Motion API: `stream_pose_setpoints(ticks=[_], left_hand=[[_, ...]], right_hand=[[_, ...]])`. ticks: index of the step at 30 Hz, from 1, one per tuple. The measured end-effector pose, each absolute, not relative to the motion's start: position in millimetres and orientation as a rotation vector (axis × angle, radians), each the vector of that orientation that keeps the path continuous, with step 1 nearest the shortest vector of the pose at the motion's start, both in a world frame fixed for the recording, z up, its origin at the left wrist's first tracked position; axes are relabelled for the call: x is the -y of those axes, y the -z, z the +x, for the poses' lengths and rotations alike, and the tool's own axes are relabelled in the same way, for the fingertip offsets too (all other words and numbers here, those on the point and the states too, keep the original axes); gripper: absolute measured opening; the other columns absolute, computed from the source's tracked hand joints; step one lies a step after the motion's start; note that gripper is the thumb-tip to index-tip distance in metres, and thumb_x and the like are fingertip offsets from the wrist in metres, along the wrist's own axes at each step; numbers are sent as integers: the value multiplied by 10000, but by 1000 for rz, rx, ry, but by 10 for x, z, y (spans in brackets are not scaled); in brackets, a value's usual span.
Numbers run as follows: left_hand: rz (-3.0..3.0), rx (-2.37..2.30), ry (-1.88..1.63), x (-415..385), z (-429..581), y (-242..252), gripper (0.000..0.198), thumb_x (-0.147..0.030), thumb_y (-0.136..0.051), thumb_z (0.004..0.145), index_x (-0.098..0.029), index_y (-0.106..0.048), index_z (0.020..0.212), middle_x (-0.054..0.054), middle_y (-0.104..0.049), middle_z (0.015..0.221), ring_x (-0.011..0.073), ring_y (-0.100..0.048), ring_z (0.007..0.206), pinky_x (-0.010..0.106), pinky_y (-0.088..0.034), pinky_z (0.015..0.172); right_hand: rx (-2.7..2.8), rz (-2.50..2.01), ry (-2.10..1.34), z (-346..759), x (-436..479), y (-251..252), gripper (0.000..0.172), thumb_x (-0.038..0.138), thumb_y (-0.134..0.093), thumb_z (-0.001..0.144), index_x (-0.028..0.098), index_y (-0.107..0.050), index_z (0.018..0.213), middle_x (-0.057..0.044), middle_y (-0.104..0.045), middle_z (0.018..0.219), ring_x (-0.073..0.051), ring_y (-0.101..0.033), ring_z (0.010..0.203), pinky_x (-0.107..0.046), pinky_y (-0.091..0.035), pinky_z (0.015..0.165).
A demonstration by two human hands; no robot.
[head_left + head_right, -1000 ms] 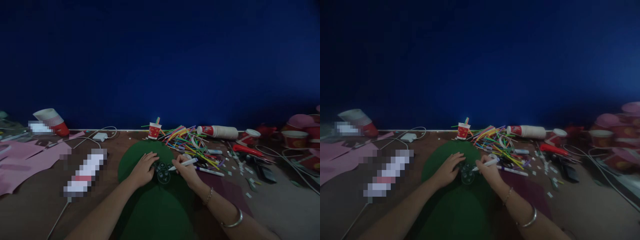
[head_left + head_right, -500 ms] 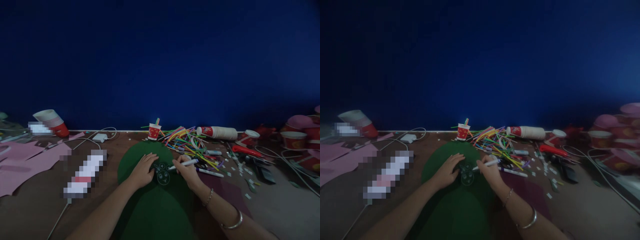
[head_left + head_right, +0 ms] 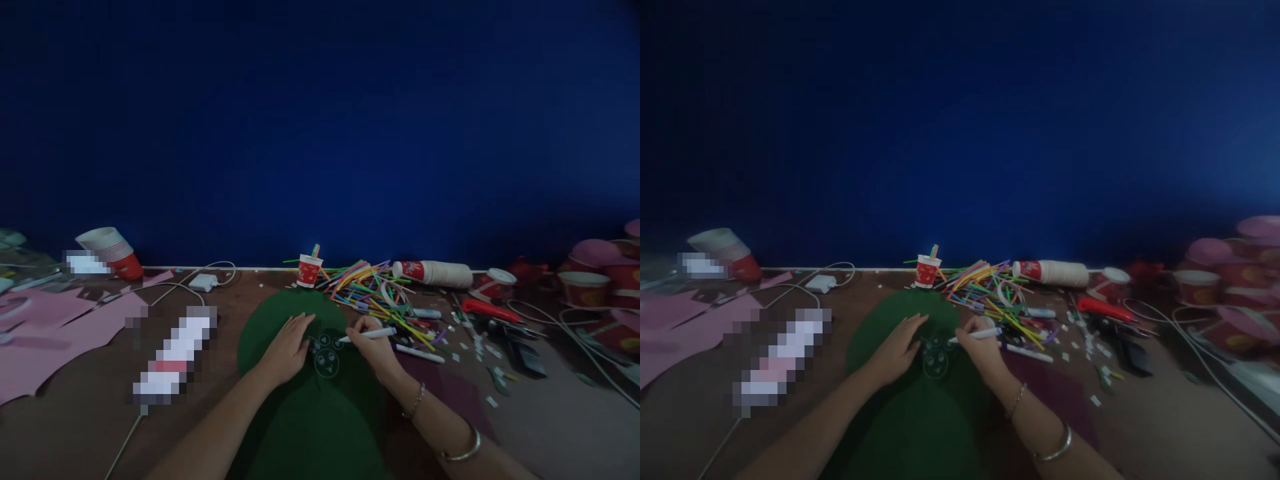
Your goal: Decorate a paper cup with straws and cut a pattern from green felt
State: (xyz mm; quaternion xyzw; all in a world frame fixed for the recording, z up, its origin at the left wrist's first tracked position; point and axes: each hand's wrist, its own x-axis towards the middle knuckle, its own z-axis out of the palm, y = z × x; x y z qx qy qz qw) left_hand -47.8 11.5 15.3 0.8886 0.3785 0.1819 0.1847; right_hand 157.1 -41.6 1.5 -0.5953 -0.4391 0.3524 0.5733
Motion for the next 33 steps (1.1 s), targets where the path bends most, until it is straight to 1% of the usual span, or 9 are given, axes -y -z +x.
stream_pose_setpoints(ticks=[7, 13, 20, 22, 24, 27, 29, 31, 33], left_hand=[[2497, -997, -586, -154, -496, -67, 564, -84, -421, 801, -198, -315, 1343, 83, -418, 1394, 178, -329, 1312, 447, -197, 1122], [2458, -988, -574, -124, -500, -107, 623, -70, -434, 780, -210, -274, 1366, 78, -401, 1404, 187, -339, 1306, 460, -199, 1120], [2317, -975, -635, -142, -534, -89, 544, -77, -330, 846, -220, -278, 1368, 78, -405, 1396, 175, -372, 1283, 428, -295, 1085], [2300, -952, -667, -143, -538, -82, 550, -58, -308, 844, -216, -269, 1369, 77, -423, 1380, 158, -398, 1264, 412, -306, 1082], [2310, -945, -701, -122, -531, -103, 563, -39, -310, 831, -220, -280, 1363, 70, -446, 1358, 150, -429, 1238, 399, -331, 1070], [2414, -958, -734, -63, -508, -181, 545, -43, -344, 821, -232, -348, 1332, 56, -471, 1334, 165, -448, 1216, 396, -364, 1049], [2502, -993, -763, -30, -492, -240, 476, -92, -367, 841, -232, -407, 1294, 56, -510, 1296, 182, -466, 1194, 412, -370, 1041], [2565, -1042, -808, -15, -477, -286, 359, -168, -380, 871, -228, -495, 1205, 57, -567, 1227, 193, -503, 1150, 436, -367, 1036], [2611, -1066, -838, -13, -462, -320, 257, -225, -382, 887, -224, -589, 1040, 53, -617, 1146, 198, -535, 1107, 455, -353, 1040]], right_hand=[[1052, -1378, -832, 1594, 405, 27, 362, 457, -597, 719, 214, -412, 525, 72, -407, 368, -91, -361, 385, -215, -266, 416], [1021, -1348, -800, 1593, 399, 36, 332, 456, -607, 728, 211, -445, 573, 61, -455, 435, -102, -397, 429, -216, -299, 439], [977, -1275, -833, 1566, 480, -73, 365, 516, -509, 799, 206, -474, 609, 66, -431, 403, -89, -348, 378, -213, -251, 394], [948, -1262, -789, 1544, 514, -126, 356, 504, -502, 808, 202, -490, 620, 66, -425, 401, -89, -357, 376, -214, -267, 394], [917, -1280, -714, 1519, 547, -207, 327, 469, -540, 788, 197, -509, 610, 46, -473, 449, -95, -395, 401, -217, -297, 401], [853, -1269, -623, 1517, 584, -384, 256, 443, -563, 766, 189, -591, 743, 4, -580, 607, -115, -462, 472, -225, -345, 425], [777, -1237, -603, 1576, 585, -514, 345, 495, -500, 793, 199, -605, 936, -9, -619, 701, -119, -478, 487, -227, -354, 428], [718, -1228, -616, 1698, 560, -623, 453, 559, -421, 814, 211, -570, 1064, -2, -625, 682, -118, -471, 458, -226, -346, 417], [776, -1261, -636, 1871, 515, -693, 467, 568, -437, 800, 203, -571, 1058, 18, -590, 553, -135, -473, 435, -234, -351, 425]])
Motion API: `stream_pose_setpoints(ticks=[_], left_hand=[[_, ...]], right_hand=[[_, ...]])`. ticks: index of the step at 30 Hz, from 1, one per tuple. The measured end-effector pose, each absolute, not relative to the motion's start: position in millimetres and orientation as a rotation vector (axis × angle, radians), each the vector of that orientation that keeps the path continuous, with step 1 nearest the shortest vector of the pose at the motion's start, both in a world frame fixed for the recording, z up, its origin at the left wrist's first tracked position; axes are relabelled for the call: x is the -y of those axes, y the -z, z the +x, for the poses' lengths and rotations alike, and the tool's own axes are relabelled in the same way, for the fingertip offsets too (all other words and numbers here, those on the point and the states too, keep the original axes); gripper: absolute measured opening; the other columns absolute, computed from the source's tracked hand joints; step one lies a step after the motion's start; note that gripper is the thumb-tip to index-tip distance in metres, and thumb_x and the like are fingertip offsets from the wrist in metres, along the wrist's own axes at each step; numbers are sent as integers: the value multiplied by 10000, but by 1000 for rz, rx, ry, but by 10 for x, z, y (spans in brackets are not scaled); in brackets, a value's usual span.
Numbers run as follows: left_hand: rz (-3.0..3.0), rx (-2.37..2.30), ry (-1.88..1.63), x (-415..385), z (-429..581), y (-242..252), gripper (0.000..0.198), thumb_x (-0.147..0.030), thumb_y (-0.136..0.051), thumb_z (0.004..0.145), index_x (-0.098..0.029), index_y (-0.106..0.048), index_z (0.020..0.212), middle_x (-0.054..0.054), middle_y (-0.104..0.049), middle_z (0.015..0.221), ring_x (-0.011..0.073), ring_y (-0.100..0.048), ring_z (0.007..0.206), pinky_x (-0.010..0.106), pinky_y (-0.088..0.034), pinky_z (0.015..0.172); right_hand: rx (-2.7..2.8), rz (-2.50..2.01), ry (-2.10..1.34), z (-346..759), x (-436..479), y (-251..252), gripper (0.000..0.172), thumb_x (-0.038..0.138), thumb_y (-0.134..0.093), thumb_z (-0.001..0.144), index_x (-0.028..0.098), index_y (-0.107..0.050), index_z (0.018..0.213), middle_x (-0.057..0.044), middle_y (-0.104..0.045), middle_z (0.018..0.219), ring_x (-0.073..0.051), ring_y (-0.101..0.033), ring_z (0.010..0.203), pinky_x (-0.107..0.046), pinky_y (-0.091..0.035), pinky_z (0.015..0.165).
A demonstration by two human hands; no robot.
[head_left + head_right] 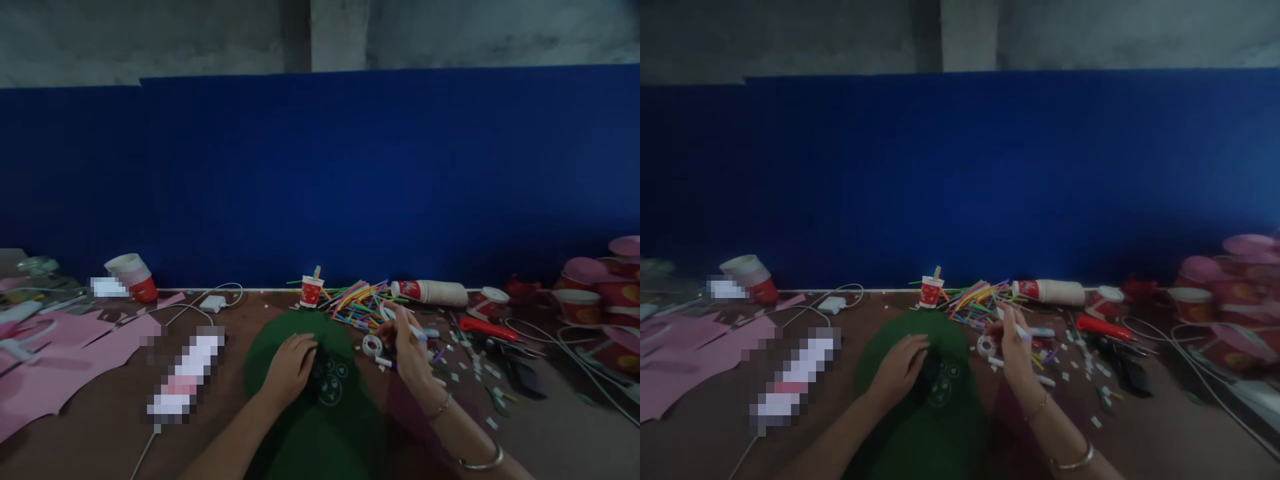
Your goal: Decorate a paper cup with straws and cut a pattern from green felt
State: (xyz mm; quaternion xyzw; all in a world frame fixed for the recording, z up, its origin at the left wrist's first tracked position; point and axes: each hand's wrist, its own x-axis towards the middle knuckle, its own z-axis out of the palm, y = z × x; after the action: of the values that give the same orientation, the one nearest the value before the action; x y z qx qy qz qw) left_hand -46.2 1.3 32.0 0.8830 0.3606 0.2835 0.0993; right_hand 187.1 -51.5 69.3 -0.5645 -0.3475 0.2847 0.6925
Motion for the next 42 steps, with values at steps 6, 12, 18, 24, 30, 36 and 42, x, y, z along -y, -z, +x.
stream_pose_setpoints(ticks=[6, 12, 18, 24, 30, 36, 42], left_hand=[[2633, -1039, -816, 24, -376, -412, 286, -152, -420, 829, -237, -577, 1052, 48, -629, 1121, 212, -539, 1098, 456, -342, 1041], [2618, -999, -758, 62, -122, -425, 317, -103, -470, 765, -229, -575, 1036, 46, -639, 1044, 213, -553, 1031, 444, -333, 1029], [2563, -1064, -874, 77, 219, -341, 295, -96, -493, 745, -202, -604, 997, 66, -654, 974, 227, -559, 956, 421, -376, 966], [2449, -1117, -1068, 83, 247, -222, 255, -102, -491, 775, -205, -608, 976, 61, -656, 905, 216, -559, 882, 376, -431, 811], [2301, -1256, -1239, 39, 191, -251, 240, -260, -375, 902, -185, -589, 823, 52, -630, 780, 195, -551, 782, 332, -391, 741], [2150, -1085, -1127, 19, 176, -265, 351, -395, -340, 909, -190, -607, 811, 28, -590, 724, 175, -531, 731, 282, -363, 674], [1576, -978, -1287, -44, 170, -222, 431, -539, -379, 850, -182, -476, 630, -25, -448, 617, 129, -417, 609, 236, -353, 591]], right_hand=[[1546, -1595, -344, 2339, 409, -623, 163, 297, -544, 739, 206, -604, 860, -18, -656, 633, -211, -599, 617, -289, -406, 597], [1731, -1853, -69, 2247, 236, -440, 272, 140, -465, 771, 192, -569, 1017, -77, -674, 868, -209, -615, 791, -263, -390, 666], [1945, -2024, 189, 1978, -78, -339, 420, 42, -465, 731, 145, -544, 1131, -123, -671, 843, -252, -590, 874, -292, -349, 697], [1992, -1965, 266, 1979, -173, -269, 379, 118, -546, 712, 137, -551, 1091, -135, -673, 857, -284, -570, 899, -343, -317, 766], [1934, -1439, 128, 1783, 78, -426, 346, 118, -481, 737, 170, -513, 1078, -91, -628, 961, -233, -542, 907, -353, -333, 834], [1992, -1126, -154, 1583, 302, -453, 353, 115, -463, 743, 192, -517, 1083, -83, -611, 962, -217, -548, 903, -338, -394, 812], [1238, -1071, -754, 1543, 379, -556, 305, 390, -410, 853, 201, -533, 1058, -21, -599, 760, -156, -533, 650, -262, -422, 602]])
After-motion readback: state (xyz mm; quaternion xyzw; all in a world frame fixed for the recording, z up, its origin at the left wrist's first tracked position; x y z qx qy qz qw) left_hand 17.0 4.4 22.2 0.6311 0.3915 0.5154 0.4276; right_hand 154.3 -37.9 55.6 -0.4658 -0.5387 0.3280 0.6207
